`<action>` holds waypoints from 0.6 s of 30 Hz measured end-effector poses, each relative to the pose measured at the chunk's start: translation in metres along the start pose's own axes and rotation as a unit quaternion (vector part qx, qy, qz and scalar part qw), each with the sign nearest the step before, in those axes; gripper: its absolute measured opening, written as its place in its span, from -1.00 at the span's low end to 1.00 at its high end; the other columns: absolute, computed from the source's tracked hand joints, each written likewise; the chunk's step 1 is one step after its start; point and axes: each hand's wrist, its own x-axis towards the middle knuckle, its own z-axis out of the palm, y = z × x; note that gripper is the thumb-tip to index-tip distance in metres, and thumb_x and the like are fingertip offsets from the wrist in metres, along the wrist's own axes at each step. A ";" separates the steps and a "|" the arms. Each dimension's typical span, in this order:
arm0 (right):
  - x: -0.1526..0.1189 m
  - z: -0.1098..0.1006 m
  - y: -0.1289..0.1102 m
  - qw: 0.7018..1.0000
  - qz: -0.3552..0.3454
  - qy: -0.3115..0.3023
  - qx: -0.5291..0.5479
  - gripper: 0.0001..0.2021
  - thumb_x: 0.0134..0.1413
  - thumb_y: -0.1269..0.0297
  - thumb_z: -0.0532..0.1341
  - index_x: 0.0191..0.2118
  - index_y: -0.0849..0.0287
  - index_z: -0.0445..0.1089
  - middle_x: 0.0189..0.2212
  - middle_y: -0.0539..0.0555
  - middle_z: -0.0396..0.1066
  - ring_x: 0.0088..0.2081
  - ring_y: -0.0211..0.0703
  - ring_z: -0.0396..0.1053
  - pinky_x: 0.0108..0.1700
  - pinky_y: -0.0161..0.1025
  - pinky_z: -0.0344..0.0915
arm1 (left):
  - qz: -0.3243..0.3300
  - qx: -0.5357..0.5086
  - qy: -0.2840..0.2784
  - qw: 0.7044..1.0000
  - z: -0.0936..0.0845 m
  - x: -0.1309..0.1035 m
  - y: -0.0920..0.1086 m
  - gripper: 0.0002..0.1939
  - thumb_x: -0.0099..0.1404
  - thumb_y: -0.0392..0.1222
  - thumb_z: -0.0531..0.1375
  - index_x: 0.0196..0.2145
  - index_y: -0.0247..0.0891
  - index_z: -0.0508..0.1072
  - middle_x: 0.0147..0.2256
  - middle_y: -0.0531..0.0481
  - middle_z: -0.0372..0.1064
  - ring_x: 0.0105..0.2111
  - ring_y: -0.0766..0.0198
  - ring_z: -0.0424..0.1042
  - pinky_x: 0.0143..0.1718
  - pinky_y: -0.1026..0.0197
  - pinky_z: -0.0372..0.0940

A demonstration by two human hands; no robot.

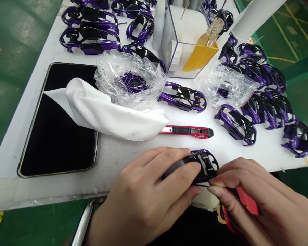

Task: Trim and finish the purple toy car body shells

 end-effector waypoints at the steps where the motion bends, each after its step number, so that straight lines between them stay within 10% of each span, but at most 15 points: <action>1: -0.002 0.001 -0.001 1.000 0.006 0.005 0.000 -0.92 0.40 0.34 0.17 -0.21 0.07 0.32 -0.35 -0.01 0.38 -0.32 -0.21 0.39 -0.28 -0.28 0.32 | -0.001 -0.001 0.002 1.000 0.000 0.000 0.000 -0.87 0.37 -0.28 0.29 -0.12 -0.28 0.57 -0.10 -0.09 0.60 -0.12 0.18 0.59 0.02 0.18 0.53; 18: -0.004 0.014 0.000 0.991 -0.008 0.131 0.030 -0.80 0.13 0.61 0.26 -0.22 0.16 0.44 -0.37 0.03 0.43 -0.31 -0.21 0.42 -0.38 -0.30 0.41 | -0.006 0.018 -0.005 1.000 0.003 0.002 0.001 -0.90 0.38 -0.28 0.28 -0.14 -0.26 0.56 -0.09 -0.02 0.60 -0.06 0.29 0.57 0.15 0.29 0.44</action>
